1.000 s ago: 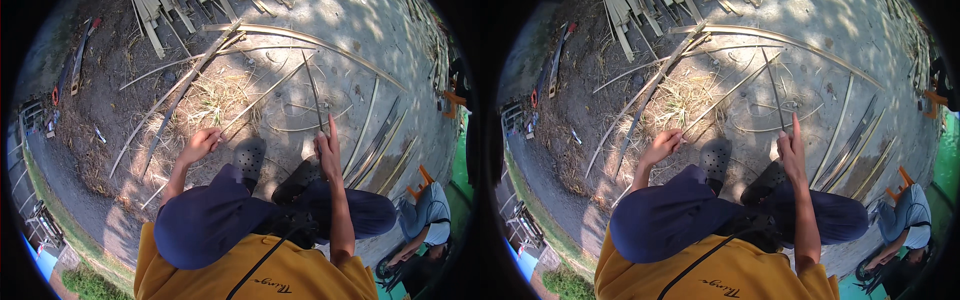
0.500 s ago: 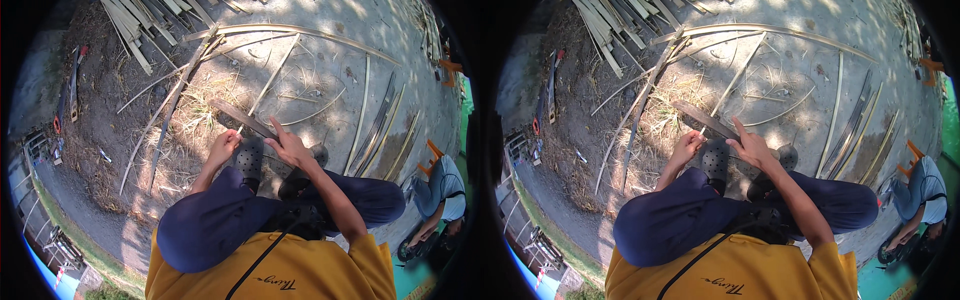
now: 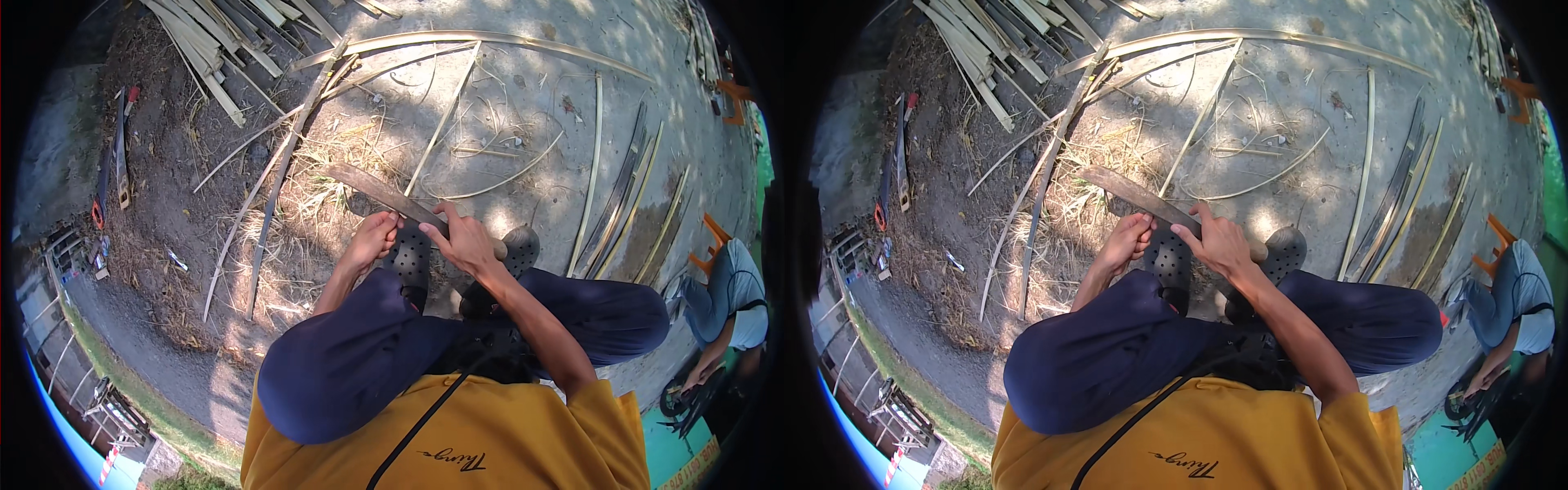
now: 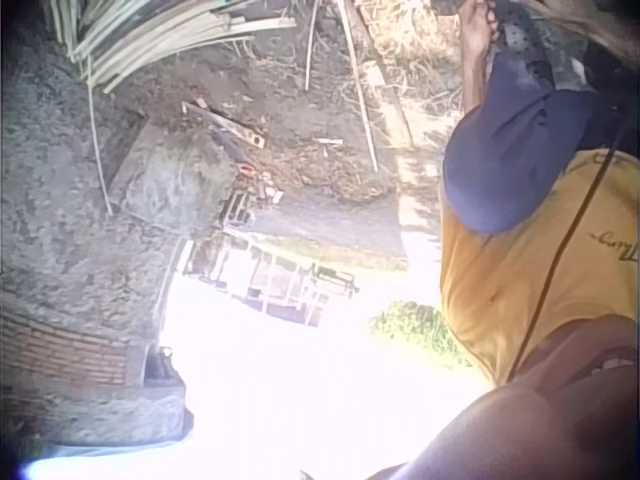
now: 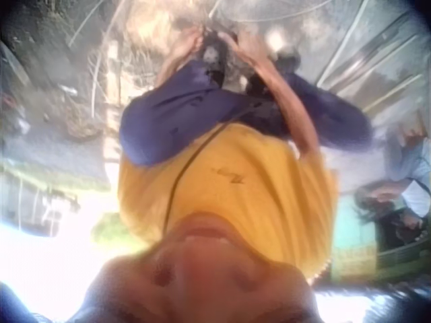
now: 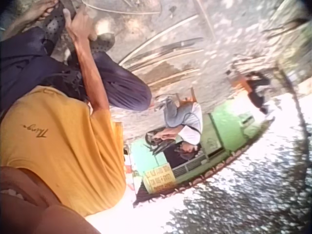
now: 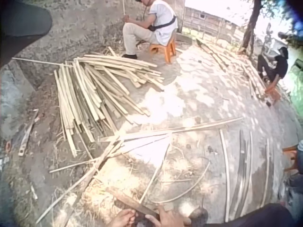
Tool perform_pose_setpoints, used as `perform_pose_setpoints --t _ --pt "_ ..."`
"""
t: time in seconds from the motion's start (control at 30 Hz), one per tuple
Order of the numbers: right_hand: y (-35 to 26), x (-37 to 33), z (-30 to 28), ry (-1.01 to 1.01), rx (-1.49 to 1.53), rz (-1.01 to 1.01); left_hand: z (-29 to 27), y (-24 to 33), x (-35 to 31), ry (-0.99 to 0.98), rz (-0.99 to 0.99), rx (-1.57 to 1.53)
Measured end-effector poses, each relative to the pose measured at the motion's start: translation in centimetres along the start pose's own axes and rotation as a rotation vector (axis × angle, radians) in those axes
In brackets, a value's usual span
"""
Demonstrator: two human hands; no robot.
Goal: The person trims a long bamboo strip by pulling it against the blade of a machete held in their hand, removing shavings to thin the material. They repeat the action several times to reach a desired thickness and pick up a new strip from the ground to continue.
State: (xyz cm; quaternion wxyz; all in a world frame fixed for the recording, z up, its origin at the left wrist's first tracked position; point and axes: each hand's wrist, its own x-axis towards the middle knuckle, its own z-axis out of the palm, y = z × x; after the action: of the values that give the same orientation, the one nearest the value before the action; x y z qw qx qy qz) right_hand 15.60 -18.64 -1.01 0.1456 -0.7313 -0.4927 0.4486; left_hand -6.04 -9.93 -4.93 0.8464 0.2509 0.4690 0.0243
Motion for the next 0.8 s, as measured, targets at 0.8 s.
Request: perform_pose_setpoints --t 0.8 --pt "3.0 4.0 -2.1 0.134 -0.277 -0.111 0.5 0.6 -1.9 0.016 0.049 0.055"
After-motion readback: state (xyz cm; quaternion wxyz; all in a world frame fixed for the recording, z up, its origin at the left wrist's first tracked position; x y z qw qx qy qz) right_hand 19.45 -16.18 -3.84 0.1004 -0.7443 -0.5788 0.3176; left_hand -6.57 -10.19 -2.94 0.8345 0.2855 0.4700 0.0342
